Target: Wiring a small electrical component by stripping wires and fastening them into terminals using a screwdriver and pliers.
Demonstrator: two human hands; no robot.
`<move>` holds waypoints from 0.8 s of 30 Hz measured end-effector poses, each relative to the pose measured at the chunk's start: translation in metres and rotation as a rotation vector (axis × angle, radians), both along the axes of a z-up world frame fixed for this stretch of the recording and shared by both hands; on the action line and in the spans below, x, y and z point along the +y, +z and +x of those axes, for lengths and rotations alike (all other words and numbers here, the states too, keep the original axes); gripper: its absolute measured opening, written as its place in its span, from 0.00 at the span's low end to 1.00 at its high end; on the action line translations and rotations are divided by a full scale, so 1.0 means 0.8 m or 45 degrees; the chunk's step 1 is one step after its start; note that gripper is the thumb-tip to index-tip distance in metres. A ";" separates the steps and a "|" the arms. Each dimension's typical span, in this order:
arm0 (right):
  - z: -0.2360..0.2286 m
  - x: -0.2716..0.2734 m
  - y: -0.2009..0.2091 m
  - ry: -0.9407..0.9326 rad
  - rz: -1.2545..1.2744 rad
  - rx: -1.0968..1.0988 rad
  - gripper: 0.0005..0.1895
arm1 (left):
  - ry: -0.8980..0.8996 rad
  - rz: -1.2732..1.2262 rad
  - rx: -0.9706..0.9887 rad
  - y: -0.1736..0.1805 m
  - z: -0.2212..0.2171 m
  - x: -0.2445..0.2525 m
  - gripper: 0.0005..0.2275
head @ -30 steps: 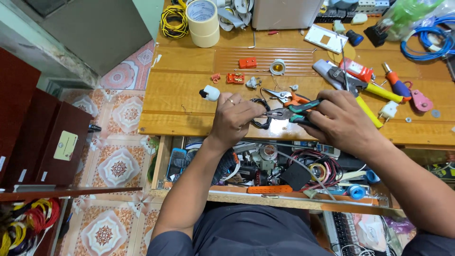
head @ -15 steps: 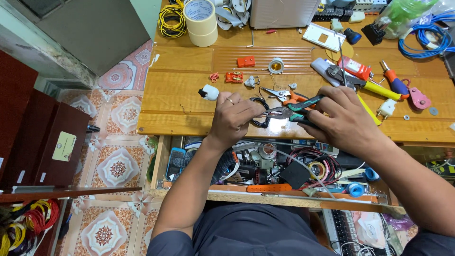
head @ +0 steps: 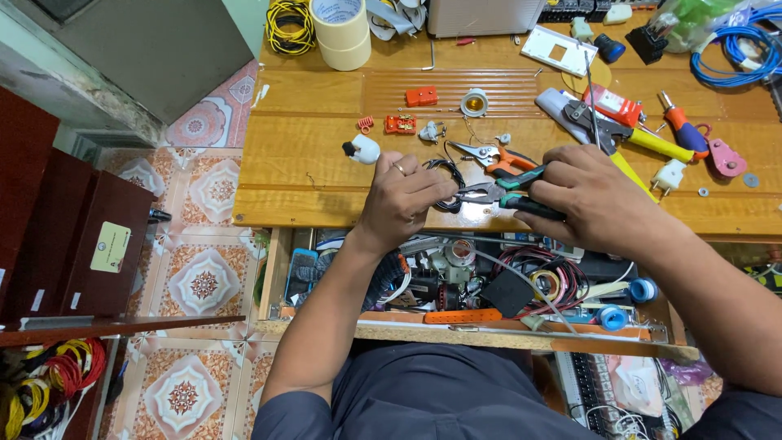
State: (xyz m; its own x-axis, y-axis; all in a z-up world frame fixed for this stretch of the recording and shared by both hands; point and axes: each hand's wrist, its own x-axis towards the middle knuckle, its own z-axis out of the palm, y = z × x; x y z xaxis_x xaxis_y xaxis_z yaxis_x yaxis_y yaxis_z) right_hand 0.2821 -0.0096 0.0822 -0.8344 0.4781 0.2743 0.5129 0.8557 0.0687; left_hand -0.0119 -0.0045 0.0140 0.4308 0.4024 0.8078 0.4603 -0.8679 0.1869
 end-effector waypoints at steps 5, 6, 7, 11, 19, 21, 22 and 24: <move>-0.001 0.000 0.007 0.048 -0.209 0.018 0.17 | -0.056 -0.026 0.027 0.001 0.000 -0.003 0.14; 0.000 0.001 0.008 0.057 -0.283 0.002 0.17 | -0.080 -0.042 0.036 0.000 0.000 -0.003 0.14; 0.004 0.003 0.006 0.055 -0.285 0.003 0.17 | -0.081 -0.044 0.037 0.001 0.000 -0.004 0.14; 0.011 0.008 0.009 -0.063 -0.640 -0.101 0.17 | -0.174 -0.076 0.041 0.002 0.001 -0.005 0.14; 0.020 0.022 -0.005 -0.087 -1.137 -0.045 0.19 | -0.310 -0.109 -0.071 0.006 0.004 -0.008 0.14; 0.023 0.026 -0.019 0.006 -1.301 0.089 0.19 | -0.340 -0.114 -0.113 0.004 0.004 -0.007 0.14; 0.025 0.026 -0.024 0.007 -1.304 0.090 0.19 | -0.339 -0.118 -0.112 0.005 0.004 -0.007 0.14; 0.027 0.026 -0.034 -0.001 -1.540 0.171 0.18 | -0.373 -0.144 -0.122 0.006 0.002 -0.007 0.12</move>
